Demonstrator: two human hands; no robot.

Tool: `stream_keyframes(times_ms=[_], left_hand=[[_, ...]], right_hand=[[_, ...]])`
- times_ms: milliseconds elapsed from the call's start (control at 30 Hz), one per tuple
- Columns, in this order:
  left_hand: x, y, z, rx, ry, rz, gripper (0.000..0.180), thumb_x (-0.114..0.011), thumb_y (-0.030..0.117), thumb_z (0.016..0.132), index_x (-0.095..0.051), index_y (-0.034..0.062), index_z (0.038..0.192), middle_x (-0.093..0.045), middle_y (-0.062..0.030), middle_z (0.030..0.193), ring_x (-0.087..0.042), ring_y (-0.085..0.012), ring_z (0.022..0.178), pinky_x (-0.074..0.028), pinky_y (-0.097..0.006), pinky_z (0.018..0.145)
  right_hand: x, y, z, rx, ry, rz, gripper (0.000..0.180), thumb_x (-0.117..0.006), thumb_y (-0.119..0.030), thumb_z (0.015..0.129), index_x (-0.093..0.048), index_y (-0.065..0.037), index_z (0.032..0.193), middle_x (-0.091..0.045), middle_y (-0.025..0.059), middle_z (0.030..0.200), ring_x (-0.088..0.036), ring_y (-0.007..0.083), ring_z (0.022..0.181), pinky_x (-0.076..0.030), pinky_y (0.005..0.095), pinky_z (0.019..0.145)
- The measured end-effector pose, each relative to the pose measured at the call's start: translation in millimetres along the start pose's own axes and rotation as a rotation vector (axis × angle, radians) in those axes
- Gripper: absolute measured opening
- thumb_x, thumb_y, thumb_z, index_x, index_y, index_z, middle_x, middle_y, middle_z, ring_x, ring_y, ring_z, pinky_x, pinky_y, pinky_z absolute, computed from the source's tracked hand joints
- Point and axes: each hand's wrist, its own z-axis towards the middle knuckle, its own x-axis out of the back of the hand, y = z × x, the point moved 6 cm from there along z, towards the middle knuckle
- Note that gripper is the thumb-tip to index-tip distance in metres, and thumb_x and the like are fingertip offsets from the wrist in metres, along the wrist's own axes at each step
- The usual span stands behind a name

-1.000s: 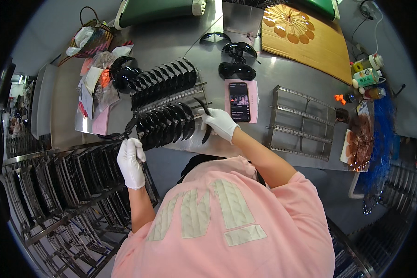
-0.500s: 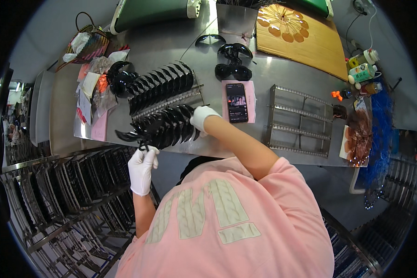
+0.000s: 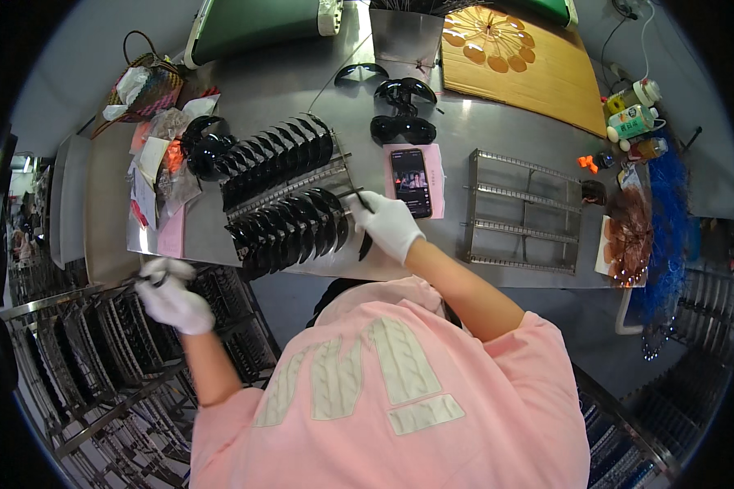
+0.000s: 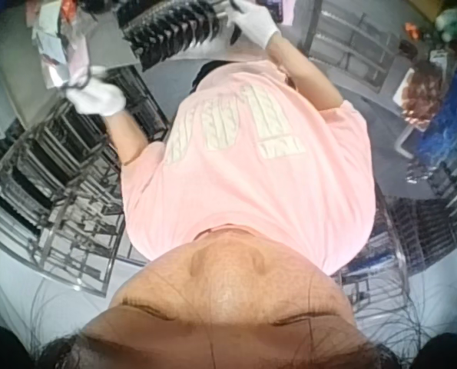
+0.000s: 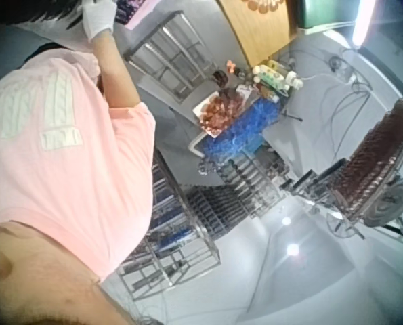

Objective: The person assembles decorative items by inserting copper-colored rods into a dark base and arranging them on a metal rack. They also handle black curved components, placing them into a separate rack. The person repeats the assembly cycle multiple times.

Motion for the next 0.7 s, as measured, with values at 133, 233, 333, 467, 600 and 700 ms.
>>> stream_keyframes(times_ms=[133,233,333,467,600,700], left_hand=[[68.4,-10.2,154.5,-0.117,0.218,1.077,0.046,-0.05,0.033,0.107,-0.059,-0.0034,0.134,-0.067,-0.0192,0.127,-0.065,-0.0349,0.114,-0.05,-0.04,0.1],[54.8,-27.7,196.6,-0.049,0.0,1.027,0.046,-0.053,0.031,0.106,-0.057,0.0009,0.141,-0.061,-0.0169,0.14,-0.057,-0.0309,0.129,-0.041,-0.038,0.111],[-50.4,-17.4,178.0,-0.185,-0.36,0.462,0.037,-0.061,0.023,0.102,-0.066,0.0036,0.132,-0.07,-0.0117,0.129,-0.065,-0.0192,0.118,-0.046,-0.032,0.104],[-197.7,31.1,159.6,-0.326,-0.521,0.398,0.038,-0.064,0.024,0.097,-0.066,0.0049,0.13,-0.069,-0.0164,0.127,-0.066,-0.0305,0.117,-0.049,-0.035,0.102],[-309.8,75.3,163.2,-0.66,-0.499,0.464,0.054,-0.066,0.021,0.092,-0.051,0.0072,0.142,-0.064,-0.0219,0.126,-0.062,-0.0398,0.114,-0.049,-0.045,0.1],[-362.2,86.0,168.3,-0.743,-0.417,0.221,0.062,-0.066,0.014,0.089,-0.047,0.0045,0.147,-0.064,-0.0268,0.116,-0.061,-0.0455,0.108,-0.05,-0.053,0.092]], right_hand=[[-12.7,37.6,25.5,-0.091,-0.139,0.047,0.047,-0.053,-0.021,0.1,-0.049,-0.01,0.146,-0.074,0.0108,0.078,-0.066,0.0198,0.06,-0.057,0.0334,0.061],[-24.5,37.3,39.0,-0.072,-0.182,-0.351,0.059,-0.054,-0.016,0.097,-0.036,0.004,0.15,-0.073,0.0247,0.088,-0.074,0.035,0.08,-0.059,0.0466,0.073],[-38.5,32.5,50.3,-0.087,-0.299,-0.766,0.073,-0.055,-0.012,0.094,-0.018,0.014,0.151,-0.069,0.0335,0.111,-0.072,0.0419,0.1,-0.056,0.048,0.088],[-48.5,28.4,57.3,-0.279,-0.379,-0.71,0.09,-0.062,-0.013,0.092,-0.003,0.018,0.153,-0.068,0.0326,0.118,-0.069,0.0386,0.112,-0.053,0.0437,0.098],[-53.3,22.0,61.6,-0.313,-0.469,-0.746,0.109,-0.076,-0.027,0.088,-0.002,0.02,0.152,-0.068,0.0309,0.119,-0.071,0.0373,0.109,-0.052,0.0438,0.101],[-55.5,20.1,58.3,-0.17,-0.618,-1.041,0.116,-0.081,-0.027,0.084,0.0,0.02,0.152,-0.069,0.0304,0.119,-0.071,0.0366,0.107,-0.052,0.0437,0.102]])
